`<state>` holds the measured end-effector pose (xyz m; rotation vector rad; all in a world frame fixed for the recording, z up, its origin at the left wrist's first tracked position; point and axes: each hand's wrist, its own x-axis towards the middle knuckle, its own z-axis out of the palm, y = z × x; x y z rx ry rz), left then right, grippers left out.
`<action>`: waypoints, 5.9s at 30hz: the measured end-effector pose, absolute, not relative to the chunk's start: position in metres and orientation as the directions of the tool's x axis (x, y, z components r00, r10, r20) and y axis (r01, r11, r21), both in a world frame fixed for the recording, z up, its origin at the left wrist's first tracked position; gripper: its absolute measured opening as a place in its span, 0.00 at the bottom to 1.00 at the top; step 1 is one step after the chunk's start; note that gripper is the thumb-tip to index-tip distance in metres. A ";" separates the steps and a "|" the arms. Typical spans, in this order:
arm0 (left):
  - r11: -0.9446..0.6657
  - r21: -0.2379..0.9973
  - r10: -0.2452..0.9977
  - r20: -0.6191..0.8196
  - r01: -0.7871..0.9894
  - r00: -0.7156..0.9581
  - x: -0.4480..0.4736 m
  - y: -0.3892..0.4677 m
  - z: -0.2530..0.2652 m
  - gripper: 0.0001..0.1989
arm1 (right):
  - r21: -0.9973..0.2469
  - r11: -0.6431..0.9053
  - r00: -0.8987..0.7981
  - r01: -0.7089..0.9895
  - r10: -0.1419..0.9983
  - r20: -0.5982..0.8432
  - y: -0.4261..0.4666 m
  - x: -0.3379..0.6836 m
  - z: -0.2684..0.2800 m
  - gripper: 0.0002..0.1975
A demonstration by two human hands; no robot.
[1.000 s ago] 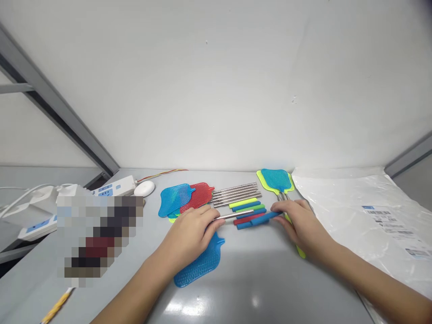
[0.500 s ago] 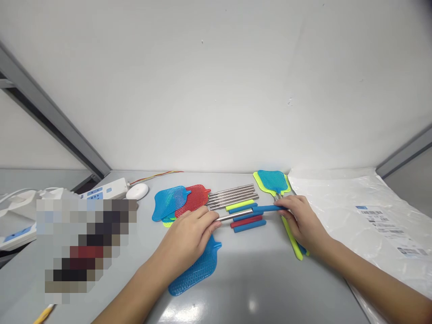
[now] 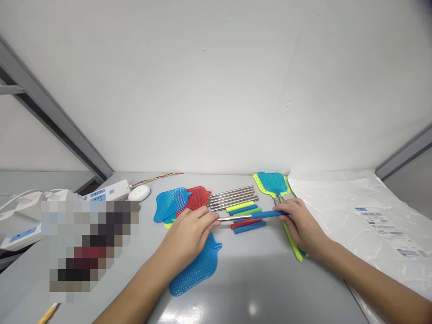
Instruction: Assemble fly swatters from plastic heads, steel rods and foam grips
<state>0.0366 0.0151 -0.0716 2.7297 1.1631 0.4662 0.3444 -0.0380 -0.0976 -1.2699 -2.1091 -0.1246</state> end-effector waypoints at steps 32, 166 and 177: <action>-0.809 -0.010 0.493 0.534 0.588 0.687 0.063 0.025 -0.055 0.18 | -0.238 0.557 -0.315 0.796 0.717 0.622 -0.055 0.337 -0.100 0.07; -0.872 0.071 0.459 0.459 0.484 0.761 0.090 0.011 -0.077 0.12 | -0.931 0.154 -0.039 0.330 0.988 0.150 -0.052 0.315 -0.083 0.23; -0.858 0.137 0.506 0.385 0.495 0.772 0.059 0.032 -0.066 0.13 | -0.975 0.083 0.061 0.207 0.993 0.097 -0.050 0.322 -0.089 0.25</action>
